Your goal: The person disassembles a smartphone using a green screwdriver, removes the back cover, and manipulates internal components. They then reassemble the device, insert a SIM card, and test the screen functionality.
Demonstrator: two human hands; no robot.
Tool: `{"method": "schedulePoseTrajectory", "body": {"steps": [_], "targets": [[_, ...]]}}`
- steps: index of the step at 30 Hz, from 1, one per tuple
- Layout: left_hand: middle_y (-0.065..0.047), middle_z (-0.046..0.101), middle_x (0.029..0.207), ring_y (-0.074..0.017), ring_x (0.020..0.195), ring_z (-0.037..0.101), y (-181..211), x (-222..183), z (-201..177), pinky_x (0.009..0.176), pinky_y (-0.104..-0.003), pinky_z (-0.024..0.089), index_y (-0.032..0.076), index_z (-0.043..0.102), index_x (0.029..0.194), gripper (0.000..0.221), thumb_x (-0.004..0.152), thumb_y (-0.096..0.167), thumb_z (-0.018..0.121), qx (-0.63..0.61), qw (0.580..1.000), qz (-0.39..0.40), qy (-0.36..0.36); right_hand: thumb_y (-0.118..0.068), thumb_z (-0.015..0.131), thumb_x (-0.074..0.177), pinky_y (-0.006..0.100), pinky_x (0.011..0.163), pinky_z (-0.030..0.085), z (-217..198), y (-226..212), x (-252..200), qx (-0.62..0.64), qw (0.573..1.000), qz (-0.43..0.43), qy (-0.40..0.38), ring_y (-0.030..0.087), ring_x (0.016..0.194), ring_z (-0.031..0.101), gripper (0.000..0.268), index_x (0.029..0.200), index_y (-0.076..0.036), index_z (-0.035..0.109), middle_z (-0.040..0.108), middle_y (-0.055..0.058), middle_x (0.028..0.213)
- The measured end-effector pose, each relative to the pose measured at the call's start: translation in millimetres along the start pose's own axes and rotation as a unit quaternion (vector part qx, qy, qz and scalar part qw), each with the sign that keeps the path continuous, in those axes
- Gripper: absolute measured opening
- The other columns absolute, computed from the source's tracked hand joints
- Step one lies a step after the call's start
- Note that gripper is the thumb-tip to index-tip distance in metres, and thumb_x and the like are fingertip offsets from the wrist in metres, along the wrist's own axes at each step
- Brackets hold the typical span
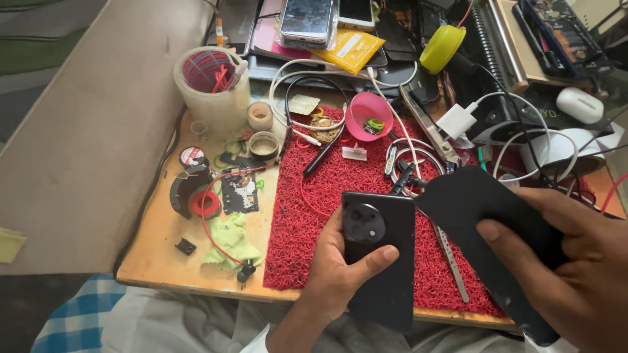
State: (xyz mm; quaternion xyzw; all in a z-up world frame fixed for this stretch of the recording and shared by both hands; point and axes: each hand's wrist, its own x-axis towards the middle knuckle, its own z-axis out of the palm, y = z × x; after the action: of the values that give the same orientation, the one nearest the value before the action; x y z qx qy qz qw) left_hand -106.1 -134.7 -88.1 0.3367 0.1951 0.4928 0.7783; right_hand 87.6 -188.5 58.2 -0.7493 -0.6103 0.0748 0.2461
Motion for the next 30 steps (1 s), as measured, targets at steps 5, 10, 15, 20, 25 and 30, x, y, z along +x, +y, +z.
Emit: {"method": "schedulePoseTrajectory", "body": {"steps": [5,10,15,20,25,30], "targets": [[-0.001,0.067,0.106,-0.008,0.095,0.065,-1,-1,0,0.086,-0.026,0.057,0.007,0.058,0.123,0.048,0.084,0.011,0.084,0.007,1.0,0.006,0.006,-0.012,0.075,0.089,0.032,0.044,0.054,-3,-11,2,-0.012,0.998,0.059,-0.013,0.019,0.052,0.071,0.028,0.115,-0.002,0.074,0.073,0.014,0.07],[0.0,0.066,0.107,-0.0076,0.097,0.064,-2,-1,-1,0.088,-0.025,0.056,0.006,0.058,0.122,0.046,0.085,0.012,0.084,0.017,1.0,0.015,0.003,-0.012,0.074,0.089,0.031,0.045,0.054,-3,-18,2,-0.013,0.999,0.041,-0.004,0.019,0.052,0.071,0.028,0.115,-0.002,0.074,0.072,0.014,0.069],[-0.001,0.067,0.107,-0.0075,0.097,0.065,-2,-1,-1,0.088,-0.026,0.056,0.007,0.058,0.124,0.048,0.084,0.012,0.084,0.017,1.0,0.02,0.004,-0.013,0.074,0.09,0.032,0.047,0.054,-3,-21,2,-0.03,0.999,0.046,-0.002,0.02,0.055,0.072,0.03,0.118,-0.002,0.073,0.073,0.016,0.07],[-0.002,0.069,0.107,-0.0083,0.097,0.067,-2,0,0,0.087,-0.027,0.058,0.007,0.057,0.124,0.048,0.084,0.011,0.084,0.007,1.0,0.016,0.001,-0.015,0.074,0.09,0.032,0.048,0.056,-7,-21,5,-0.054,0.995,0.085,-0.028,0.021,0.057,0.074,0.032,0.12,-0.004,0.073,0.073,0.016,0.07],[-0.002,0.069,0.108,-0.0085,0.097,0.067,-3,-1,-1,0.088,-0.026,0.057,0.006,0.057,0.125,0.048,0.085,0.01,0.084,0.017,1.0,0.016,0.0,-0.016,0.074,0.091,0.033,0.049,0.056,-5,-23,4,-0.061,0.996,0.068,-0.011,0.022,0.058,0.073,0.031,0.119,-0.002,0.072,0.076,0.018,0.07],[-0.002,0.069,0.109,-0.0089,0.1,0.067,-3,0,-1,0.09,-0.027,0.057,0.006,0.057,0.126,0.05,0.084,0.011,0.084,0.013,1.0,0.017,0.002,-0.011,0.072,0.091,0.032,0.047,0.056,-4,-23,1,-0.013,0.999,0.032,0.003,0.021,0.058,0.073,0.03,0.118,0.0,0.072,0.073,0.017,0.072]]}}
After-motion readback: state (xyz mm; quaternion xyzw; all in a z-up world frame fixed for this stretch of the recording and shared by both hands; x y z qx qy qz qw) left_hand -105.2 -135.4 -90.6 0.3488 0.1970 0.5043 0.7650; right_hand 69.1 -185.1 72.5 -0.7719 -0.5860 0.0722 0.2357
